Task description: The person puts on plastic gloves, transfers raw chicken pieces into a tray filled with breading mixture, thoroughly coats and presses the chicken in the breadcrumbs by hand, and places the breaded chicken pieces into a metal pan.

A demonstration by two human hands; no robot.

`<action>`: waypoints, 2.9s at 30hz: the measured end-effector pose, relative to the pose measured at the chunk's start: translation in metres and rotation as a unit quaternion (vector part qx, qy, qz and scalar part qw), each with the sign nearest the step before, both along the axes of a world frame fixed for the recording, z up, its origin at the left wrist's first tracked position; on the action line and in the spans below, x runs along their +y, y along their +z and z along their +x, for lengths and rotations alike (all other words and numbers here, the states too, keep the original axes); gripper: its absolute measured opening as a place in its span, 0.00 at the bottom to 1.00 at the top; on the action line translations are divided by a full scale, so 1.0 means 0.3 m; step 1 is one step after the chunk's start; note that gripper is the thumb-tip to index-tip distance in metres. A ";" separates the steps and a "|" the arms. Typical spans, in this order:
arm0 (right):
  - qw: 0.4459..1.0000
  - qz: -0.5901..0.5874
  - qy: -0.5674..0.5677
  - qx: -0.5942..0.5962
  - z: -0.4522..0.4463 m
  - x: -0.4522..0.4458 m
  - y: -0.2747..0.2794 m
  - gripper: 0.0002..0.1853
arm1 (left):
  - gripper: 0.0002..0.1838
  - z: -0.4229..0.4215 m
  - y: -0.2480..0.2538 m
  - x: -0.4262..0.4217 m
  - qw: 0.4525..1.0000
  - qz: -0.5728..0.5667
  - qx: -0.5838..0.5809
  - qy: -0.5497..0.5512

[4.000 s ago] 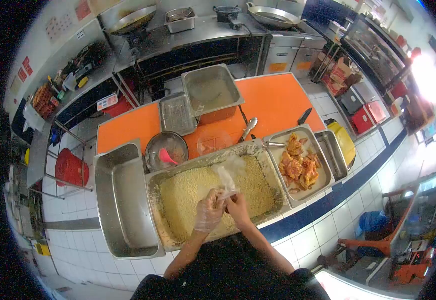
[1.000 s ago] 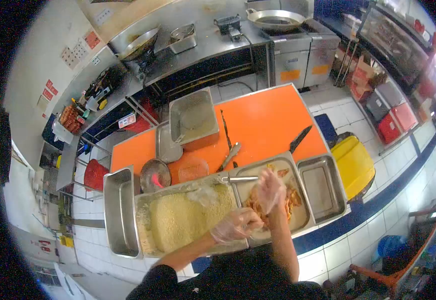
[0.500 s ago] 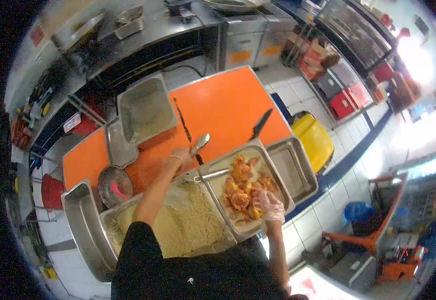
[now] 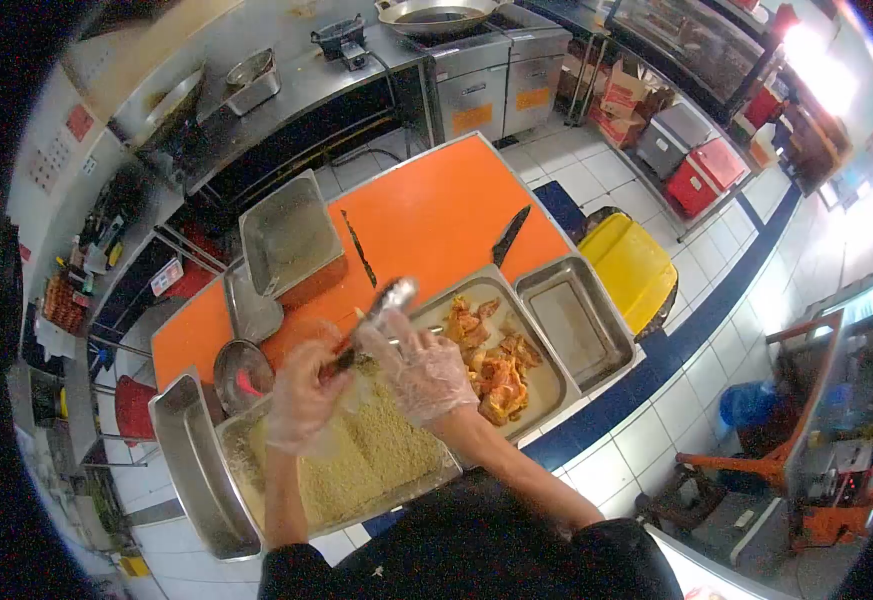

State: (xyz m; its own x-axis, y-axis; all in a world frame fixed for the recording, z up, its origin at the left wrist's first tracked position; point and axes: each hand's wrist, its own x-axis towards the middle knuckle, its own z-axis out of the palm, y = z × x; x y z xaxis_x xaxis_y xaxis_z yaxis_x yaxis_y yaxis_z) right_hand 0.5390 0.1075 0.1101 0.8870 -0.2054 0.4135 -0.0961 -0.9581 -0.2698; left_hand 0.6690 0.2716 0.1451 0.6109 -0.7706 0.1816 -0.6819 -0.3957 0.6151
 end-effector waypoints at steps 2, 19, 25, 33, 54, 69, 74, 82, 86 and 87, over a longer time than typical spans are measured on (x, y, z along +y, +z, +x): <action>0.998 0.056 0.034 0.012 -0.059 -0.005 0.011 0.23 | 0.10 -0.121 0.009 0.011 0.999 -0.042 0.014 0.008; 0.945 0.301 0.129 -0.015 -0.406 -0.253 -0.197 0.12 | 0.13 -0.574 -0.292 -0.383 0.980 -0.178 0.022 0.091; 0.892 0.392 -0.171 -0.143 -0.586 -0.382 -0.281 0.09 | 0.08 -0.534 -0.085 -0.573 0.937 -0.336 0.089 0.039; 0.837 0.303 -0.396 -0.225 -0.592 -0.442 -0.560 0.07 | 0.18 -0.527 -0.435 -0.880 0.995 -0.095 0.000 -0.008; 0.806 0.306 -0.459 -0.216 -0.530 -0.414 -0.662 0.08 | 0.13 -0.404 -0.352 -0.321 0.947 -0.196 -0.096 0.237; 0.803 0.314 -0.464 -0.204 -0.541 -0.418 -0.642 0.11 | 0.32 -0.385 -0.314 -0.874 0.969 0.019 0.019 0.245; 0.794 0.333 -0.462 -0.213 -0.536 -0.416 -0.652 0.10 | 0.34 -0.335 -0.520 -0.969 0.949 0.011 -0.014 0.315; 0.796 0.322 -0.470 -0.204 -0.534 -0.416 -0.662 0.06 | 0.20 -0.254 -0.310 -0.623 0.913 -0.337 0.080 0.216; 0.801 0.320 -0.461 -0.210 -0.530 -0.410 -0.660 0.08 | 0.15 -0.266 -0.389 -0.449 0.957 -0.259 -0.096 0.086; 0.795 0.335 -0.462 -0.206 -0.533 -0.414 -0.658 0.09 | 0.11 -0.297 -0.375 -0.442 0.972 -0.233 -0.016 -0.002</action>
State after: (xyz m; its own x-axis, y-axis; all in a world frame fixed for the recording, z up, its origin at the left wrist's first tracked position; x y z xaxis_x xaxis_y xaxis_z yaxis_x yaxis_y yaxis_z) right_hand 0.3791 -0.0167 -0.0872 0.0464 -0.9873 0.1517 -0.4468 -0.1563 -0.8809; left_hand 0.5801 0.1389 0.0327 0.5974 -0.6019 0.5299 -0.7039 -0.0769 0.7061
